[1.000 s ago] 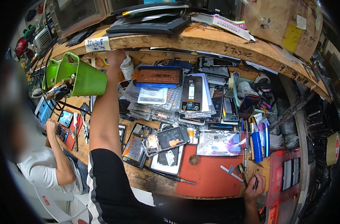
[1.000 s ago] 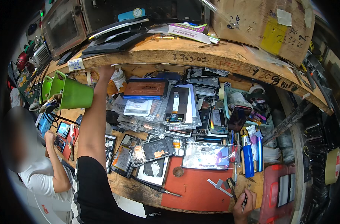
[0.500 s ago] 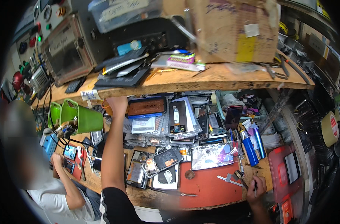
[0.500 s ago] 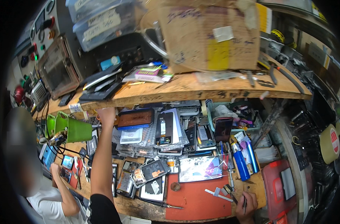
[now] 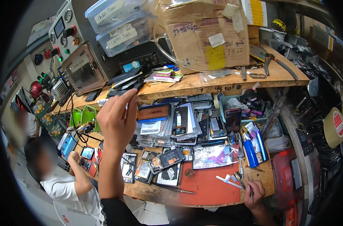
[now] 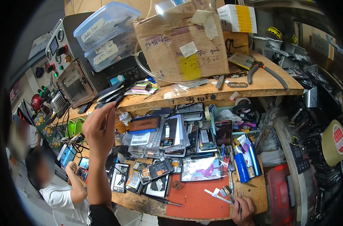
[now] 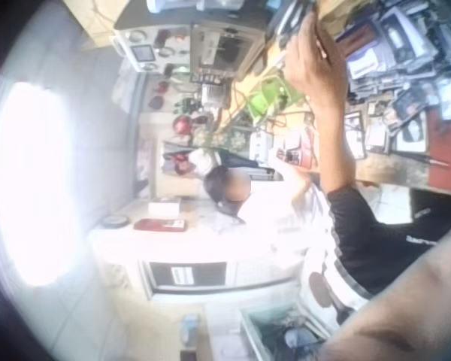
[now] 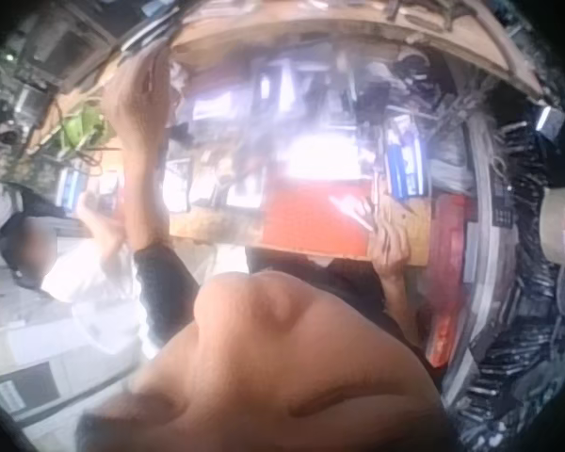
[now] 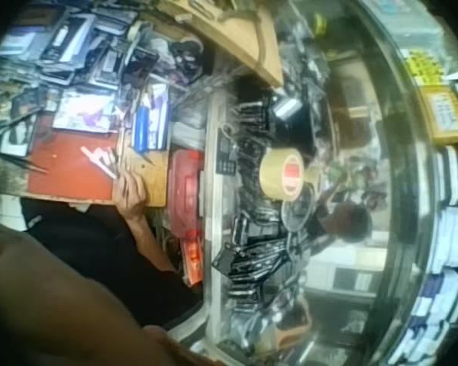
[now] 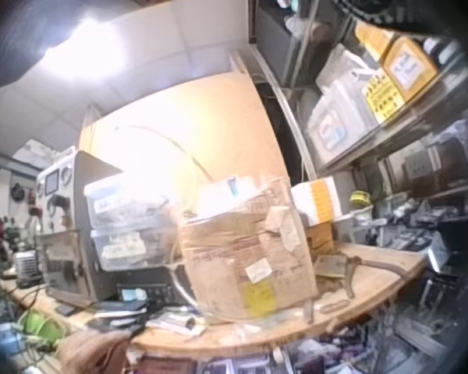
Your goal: The person uses a soldering iron and tweezers to work on a small electronic component on a cluttered workbench. They apply flux, heat the component, and add solder to create a connection.
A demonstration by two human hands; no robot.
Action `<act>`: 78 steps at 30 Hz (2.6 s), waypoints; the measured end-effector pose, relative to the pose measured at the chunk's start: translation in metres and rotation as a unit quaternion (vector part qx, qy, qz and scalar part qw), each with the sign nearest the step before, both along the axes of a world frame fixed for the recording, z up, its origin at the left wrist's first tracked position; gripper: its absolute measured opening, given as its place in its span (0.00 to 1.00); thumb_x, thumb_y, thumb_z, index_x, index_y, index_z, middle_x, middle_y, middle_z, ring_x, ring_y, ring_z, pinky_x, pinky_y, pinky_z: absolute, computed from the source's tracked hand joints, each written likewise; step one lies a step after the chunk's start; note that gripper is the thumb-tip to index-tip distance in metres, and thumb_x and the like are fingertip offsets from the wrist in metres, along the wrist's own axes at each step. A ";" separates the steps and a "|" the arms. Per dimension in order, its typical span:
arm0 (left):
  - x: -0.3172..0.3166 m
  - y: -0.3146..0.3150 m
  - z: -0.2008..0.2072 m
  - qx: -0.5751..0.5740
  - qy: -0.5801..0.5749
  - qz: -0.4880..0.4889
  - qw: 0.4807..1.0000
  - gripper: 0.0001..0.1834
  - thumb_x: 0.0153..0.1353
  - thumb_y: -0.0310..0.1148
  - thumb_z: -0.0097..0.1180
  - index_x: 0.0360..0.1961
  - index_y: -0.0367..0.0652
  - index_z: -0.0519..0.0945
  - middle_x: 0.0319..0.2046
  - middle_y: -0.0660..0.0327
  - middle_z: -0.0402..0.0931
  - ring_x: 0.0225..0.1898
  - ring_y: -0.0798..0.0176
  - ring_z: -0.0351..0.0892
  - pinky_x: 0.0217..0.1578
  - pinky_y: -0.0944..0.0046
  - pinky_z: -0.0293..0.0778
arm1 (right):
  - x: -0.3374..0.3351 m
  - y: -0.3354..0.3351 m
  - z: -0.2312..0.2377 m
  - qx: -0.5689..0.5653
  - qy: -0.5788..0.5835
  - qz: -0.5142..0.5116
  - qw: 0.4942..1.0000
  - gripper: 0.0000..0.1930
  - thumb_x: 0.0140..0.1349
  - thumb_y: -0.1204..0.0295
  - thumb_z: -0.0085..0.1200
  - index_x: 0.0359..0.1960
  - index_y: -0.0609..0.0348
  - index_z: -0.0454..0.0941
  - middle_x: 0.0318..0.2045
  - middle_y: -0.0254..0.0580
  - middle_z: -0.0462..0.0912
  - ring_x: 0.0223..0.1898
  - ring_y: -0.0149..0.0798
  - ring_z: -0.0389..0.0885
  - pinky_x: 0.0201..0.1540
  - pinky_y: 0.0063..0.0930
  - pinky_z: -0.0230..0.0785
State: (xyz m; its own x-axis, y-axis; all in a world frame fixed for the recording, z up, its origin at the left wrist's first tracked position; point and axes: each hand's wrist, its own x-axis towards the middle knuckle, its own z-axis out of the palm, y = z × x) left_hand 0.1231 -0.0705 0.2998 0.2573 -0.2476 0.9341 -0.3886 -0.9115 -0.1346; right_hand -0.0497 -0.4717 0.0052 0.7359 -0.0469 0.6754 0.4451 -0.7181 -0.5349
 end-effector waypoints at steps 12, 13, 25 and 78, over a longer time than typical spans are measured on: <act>-0.002 -0.033 0.059 0.075 0.191 0.161 0.965 0.07 0.66 0.36 0.67 0.38 0.45 0.91 0.28 0.55 0.84 0.31 0.47 0.85 0.34 0.51 0.76 | -0.002 -0.002 0.000 0.029 0.004 -0.005 1.000 0.12 0.62 0.85 0.57 0.47 0.68 0.81 0.37 0.56 0.81 0.36 0.59 0.83 0.40 0.45 0.77; -0.001 -0.035 0.062 0.082 0.203 0.170 0.961 0.08 0.65 0.36 0.67 0.37 0.44 0.90 0.26 0.55 0.83 0.30 0.47 0.85 0.34 0.51 0.75 | -0.002 -0.002 0.000 0.032 0.004 -0.003 0.999 0.12 0.62 0.85 0.57 0.47 0.68 0.81 0.37 0.56 0.81 0.36 0.58 0.83 0.40 0.46 0.77; -0.029 -0.044 0.036 0.184 -0.120 0.159 0.963 0.06 0.58 0.25 0.68 0.31 0.47 0.82 0.22 0.63 0.73 0.22 0.61 0.76 0.23 0.61 0.67 | 0.010 0.002 0.027 0.062 -0.018 0.040 0.997 0.13 0.64 0.85 0.60 0.50 0.67 0.84 0.38 0.55 0.83 0.37 0.57 0.85 0.40 0.44 0.78; -0.147 -0.115 -0.174 -0.429 0.660 -0.259 0.560 0.04 0.70 0.25 0.66 0.38 0.35 0.84 0.33 0.69 0.75 0.33 0.79 0.73 0.33 0.74 0.70 | 0.057 0.074 0.107 0.232 0.204 0.288 0.906 0.04 0.66 0.78 0.68 0.40 0.64 0.88 0.33 0.38 0.84 0.33 0.29 0.82 0.36 0.25 0.73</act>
